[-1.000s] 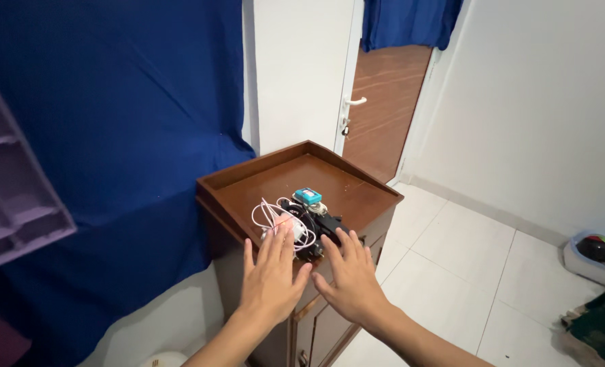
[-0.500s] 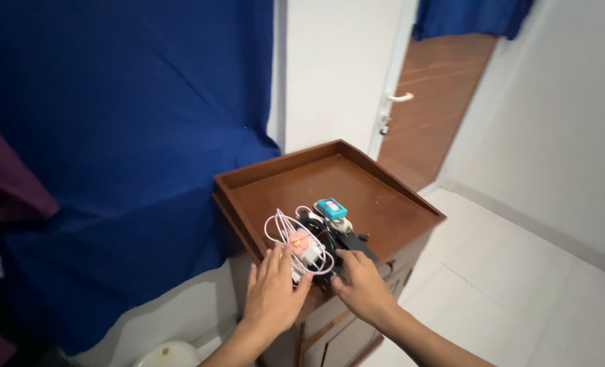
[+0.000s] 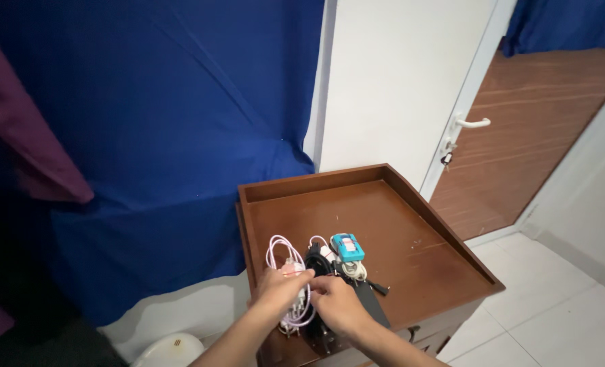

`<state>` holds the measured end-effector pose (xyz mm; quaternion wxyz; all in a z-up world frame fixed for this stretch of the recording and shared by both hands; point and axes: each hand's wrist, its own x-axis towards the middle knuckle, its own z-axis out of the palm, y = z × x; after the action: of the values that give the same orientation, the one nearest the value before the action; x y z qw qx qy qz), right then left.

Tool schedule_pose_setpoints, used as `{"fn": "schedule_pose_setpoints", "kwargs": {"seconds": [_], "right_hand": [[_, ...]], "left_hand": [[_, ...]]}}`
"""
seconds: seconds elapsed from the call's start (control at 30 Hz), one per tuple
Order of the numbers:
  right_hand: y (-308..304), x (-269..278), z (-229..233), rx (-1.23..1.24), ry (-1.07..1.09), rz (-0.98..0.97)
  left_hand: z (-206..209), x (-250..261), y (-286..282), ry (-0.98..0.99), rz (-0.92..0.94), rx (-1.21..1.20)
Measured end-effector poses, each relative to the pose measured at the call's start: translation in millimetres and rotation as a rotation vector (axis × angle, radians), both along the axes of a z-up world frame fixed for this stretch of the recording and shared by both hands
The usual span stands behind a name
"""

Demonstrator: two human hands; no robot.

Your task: The person picks up various cables and power adapters from a wooden side table and places them into an open purple storage cabinet. The person handles each item individually, moving them from the table to the cabinet repeatedly.

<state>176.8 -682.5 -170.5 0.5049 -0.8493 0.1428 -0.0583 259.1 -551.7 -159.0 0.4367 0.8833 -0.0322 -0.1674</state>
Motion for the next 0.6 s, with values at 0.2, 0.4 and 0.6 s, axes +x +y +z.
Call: {"fn": "schedule_pose_setpoints", "kwargs": {"seconds": [0.2,0.4,0.6], "right_hand": [[-20.5,2.9,27.1,-0.034,-0.022,-0.303],[-32.6,1.1,38.2,-0.073,0.31,-0.172],[-49.1,13.4,-0.6,0.156,0.22,-0.169]], "left_hand": [[10.4,33.4,-2.4,-0.024,0.171,-0.277],[47.4,83.6,-24.1,-0.164,0.041,0.333],[22.6,102.2,-48.0,-0.28,-0.029,0.547]]}}
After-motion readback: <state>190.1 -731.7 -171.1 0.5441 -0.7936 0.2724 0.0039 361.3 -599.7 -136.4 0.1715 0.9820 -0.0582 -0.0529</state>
